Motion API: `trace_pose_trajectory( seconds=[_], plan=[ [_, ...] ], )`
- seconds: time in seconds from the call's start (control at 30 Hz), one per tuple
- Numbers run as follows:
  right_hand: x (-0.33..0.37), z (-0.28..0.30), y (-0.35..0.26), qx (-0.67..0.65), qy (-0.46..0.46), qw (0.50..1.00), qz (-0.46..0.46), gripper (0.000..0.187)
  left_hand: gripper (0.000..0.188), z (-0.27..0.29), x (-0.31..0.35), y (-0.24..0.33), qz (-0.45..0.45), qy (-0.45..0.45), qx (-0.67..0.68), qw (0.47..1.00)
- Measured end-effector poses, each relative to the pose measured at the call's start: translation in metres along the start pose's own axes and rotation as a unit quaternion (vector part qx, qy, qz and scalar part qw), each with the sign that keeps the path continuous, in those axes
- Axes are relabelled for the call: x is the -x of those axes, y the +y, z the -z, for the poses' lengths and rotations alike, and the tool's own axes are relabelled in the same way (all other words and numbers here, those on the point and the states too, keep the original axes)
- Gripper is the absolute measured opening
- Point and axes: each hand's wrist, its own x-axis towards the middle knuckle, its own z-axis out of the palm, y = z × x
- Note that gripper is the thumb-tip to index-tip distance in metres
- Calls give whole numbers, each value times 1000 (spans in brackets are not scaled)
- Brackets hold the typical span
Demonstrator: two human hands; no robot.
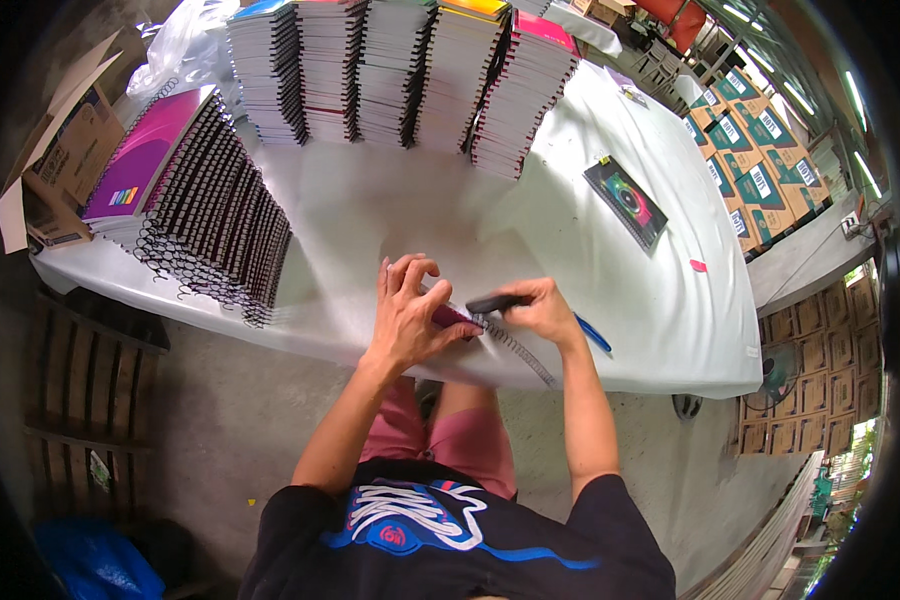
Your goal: The person uses pliers to trim the spiral binding of notebooks one at a time, then stacks them on the table. The person also trims a large stack of notebooks together using pliers.
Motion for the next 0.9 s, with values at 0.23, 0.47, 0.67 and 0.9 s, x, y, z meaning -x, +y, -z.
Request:
trace_pose_trajectory(
  seconds=[0.23,0.47,0.67,0.9],
  plan=[
    [-4,1,-8,85,10,995,45,20,54,0,1,-1,-2,-15,34,999],
    [-17,-7,-22,181,63,980,52,24,59,0,-6,-7,26,26,75,996],
    [-18,-21,-27,109,41,985,127,24,63,-13,-1,-24,111,40,202,972],
    [-26,-26,-29,121,76,976,164,21,93,-29,2,-39,149,80,329,929]
  ],
)
